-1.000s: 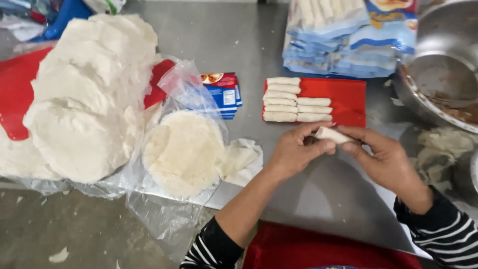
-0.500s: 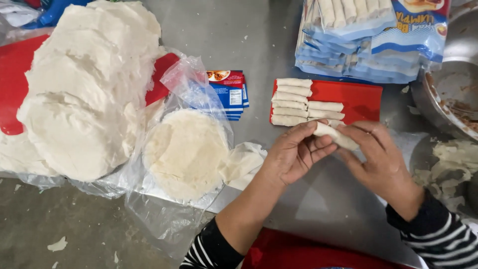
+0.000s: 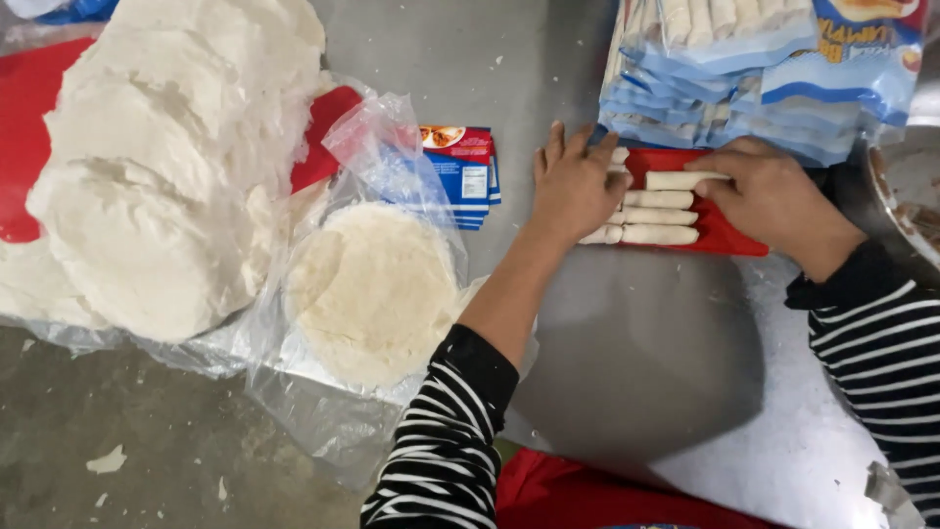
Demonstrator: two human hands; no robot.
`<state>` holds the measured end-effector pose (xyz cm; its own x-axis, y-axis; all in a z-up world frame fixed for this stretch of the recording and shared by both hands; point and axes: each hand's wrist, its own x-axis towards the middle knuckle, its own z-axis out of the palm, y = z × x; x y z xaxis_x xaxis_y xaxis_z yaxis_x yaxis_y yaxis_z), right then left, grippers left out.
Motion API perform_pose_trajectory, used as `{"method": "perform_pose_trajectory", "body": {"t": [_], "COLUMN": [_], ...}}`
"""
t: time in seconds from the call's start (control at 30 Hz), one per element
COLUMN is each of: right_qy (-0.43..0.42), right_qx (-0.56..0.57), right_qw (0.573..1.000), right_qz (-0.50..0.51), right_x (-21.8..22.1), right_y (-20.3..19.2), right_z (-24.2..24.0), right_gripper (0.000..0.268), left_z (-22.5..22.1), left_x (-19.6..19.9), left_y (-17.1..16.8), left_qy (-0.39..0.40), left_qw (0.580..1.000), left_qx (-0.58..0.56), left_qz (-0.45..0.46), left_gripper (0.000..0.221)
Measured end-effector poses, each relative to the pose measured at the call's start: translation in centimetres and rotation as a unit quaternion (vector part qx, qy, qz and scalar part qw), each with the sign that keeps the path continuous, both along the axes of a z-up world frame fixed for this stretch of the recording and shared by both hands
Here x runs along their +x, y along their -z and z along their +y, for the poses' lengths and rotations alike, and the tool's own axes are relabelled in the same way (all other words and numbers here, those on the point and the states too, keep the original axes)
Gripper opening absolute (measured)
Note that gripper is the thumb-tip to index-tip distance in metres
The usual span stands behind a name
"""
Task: The person is manually wrapping lumpia by placing meat filling on a thin wrapper, folding the sides, and rolling it into a cylinder.
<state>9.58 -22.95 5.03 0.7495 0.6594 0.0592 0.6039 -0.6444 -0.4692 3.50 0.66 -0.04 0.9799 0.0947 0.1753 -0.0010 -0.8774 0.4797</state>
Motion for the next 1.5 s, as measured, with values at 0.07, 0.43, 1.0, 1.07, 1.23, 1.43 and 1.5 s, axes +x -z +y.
{"method": "perform_pose_trajectory", "body": {"t": [0.07, 0.43, 1.0, 1.07, 1.23, 1.43, 1.5], "right_qy": [0.004, -0.129, -0.019, -0.003, 0.043, 0.127, 0.107], "right_qx": [-0.027, 0.022, 0.062, 0.082, 0.105, 0.089, 0.084], "right_qw": [1.000, 0.973, 0.982, 0.983, 0.987, 0.979, 0.983], "right_qz": [-0.006, -0.190, -0.177, -0.166, -0.113, -0.129, -0.124], "right_x": [0.9, 0.7, 0.5, 0.8, 0.8, -0.2, -0.8], "right_y": [0.7, 4.3, 4.0, 4.5, 5.4, 7.3, 6.2], "right_z": [-0.2, 1.0, 0.3, -0.2, 0.4, 0.7, -0.5], "right_gripper": [0.031, 0.044, 0.028, 0.026, 0.013, 0.011, 0.013], "left_z": [-0.1, -0.3, -0.7, -2.1, -6.0, -4.9, -5.1], "left_x": [0.7, 1.0, -0.8, -3.5, -6.6, -6.4, -6.2], "left_y": [0.8, 2.6, 2.0, 0.3, -1.4, -2.8, -2.4], "left_qy": [-0.008, -0.074, -0.085, -0.065, 0.060, 0.125, 0.114], "left_qw": [0.999, 0.989, 0.975, 0.972, 0.994, 0.983, 0.987], "left_qx": [-0.038, -0.058, -0.003, 0.029, 0.091, 0.093, 0.092], "left_qz": [0.016, -0.112, -0.205, -0.226, -0.015, 0.101, 0.072], "left_gripper": [0.058, 0.039, 0.054, 0.057, 0.066, 0.062, 0.060]}}
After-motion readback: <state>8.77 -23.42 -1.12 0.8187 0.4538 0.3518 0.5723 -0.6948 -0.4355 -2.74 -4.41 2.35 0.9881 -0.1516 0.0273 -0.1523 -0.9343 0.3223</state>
